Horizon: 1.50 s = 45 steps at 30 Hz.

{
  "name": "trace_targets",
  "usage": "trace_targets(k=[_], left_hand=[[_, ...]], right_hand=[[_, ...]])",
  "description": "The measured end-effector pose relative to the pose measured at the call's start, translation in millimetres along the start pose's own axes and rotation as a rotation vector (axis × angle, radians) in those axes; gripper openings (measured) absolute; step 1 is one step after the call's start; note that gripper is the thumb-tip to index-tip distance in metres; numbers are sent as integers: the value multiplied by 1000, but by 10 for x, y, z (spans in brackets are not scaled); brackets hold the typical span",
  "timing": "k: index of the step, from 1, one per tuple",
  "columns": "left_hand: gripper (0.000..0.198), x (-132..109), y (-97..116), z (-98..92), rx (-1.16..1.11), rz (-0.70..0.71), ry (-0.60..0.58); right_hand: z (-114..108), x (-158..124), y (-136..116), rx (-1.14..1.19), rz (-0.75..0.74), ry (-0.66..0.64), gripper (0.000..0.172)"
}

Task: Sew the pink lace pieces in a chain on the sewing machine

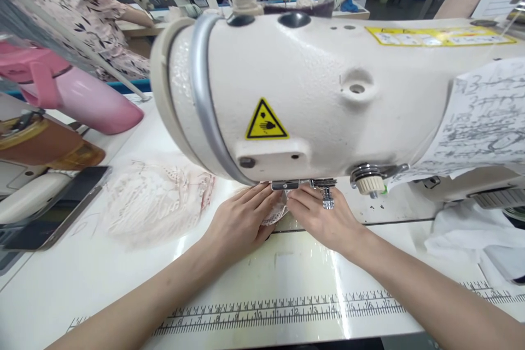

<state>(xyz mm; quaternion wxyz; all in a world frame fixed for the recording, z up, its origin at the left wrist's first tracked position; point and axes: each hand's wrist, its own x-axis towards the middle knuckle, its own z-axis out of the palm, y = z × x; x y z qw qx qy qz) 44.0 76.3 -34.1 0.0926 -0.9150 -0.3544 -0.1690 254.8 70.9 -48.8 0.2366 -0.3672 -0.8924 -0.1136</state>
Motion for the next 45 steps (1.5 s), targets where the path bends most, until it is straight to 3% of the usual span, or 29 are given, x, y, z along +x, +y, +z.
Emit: trace_targets(k=[8,18,24,28,32,35,40,45], left_hand=[[38,12,56,5,8,-38,-2],[39,-4,67,46,-15,-50,-16],[36,1,79,36,-18,-59,-27],[37,4,55,43,-34,46,-1],[37,-11,2,42,-51,179,-3],[39,-20,-55,12,-61,186,-42],[38,-2,-153,-50,-67,219,-56],[37,15,-185,-51,-33,223,-51]], right_hand=[[-16,-23,46,-29,-32,-26,26],[-170,60,39,-276,-15,22,20],[-243,118,27,-294,44,-83,21],[-237,121,33,-282,48,-85,26],[-180,81,65,-314,-21,-33,18],[-114,30,90,-313,-65,44,19],[-47,3,38,-164,-86,-50,26],[-53,55,-60,-173,-76,0,28]])
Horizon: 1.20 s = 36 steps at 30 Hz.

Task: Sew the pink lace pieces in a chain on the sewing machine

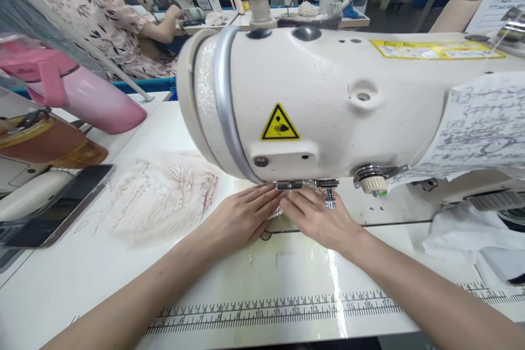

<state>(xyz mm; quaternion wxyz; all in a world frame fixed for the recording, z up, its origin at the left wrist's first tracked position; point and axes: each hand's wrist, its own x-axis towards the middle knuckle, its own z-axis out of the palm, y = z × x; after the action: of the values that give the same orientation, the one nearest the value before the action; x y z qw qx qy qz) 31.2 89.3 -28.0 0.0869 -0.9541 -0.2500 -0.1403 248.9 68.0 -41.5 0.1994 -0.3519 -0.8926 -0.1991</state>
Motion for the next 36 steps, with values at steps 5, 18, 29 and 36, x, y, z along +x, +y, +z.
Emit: trace_targets(k=[5,18,29,36], left_hand=[[38,-4,14,37,41,-27,7],[35,15,35,16,18,-26,17],[34,46,61,44,73,-58,45],[30,84,156,93,124,-113,84]], right_hand=[[25,5,19,35,-22,24,28],[-3,-5,-37,134,33,64,24],[25,-14,-20,101,32,41,29],[40,-36,17,95,47,9,30]])
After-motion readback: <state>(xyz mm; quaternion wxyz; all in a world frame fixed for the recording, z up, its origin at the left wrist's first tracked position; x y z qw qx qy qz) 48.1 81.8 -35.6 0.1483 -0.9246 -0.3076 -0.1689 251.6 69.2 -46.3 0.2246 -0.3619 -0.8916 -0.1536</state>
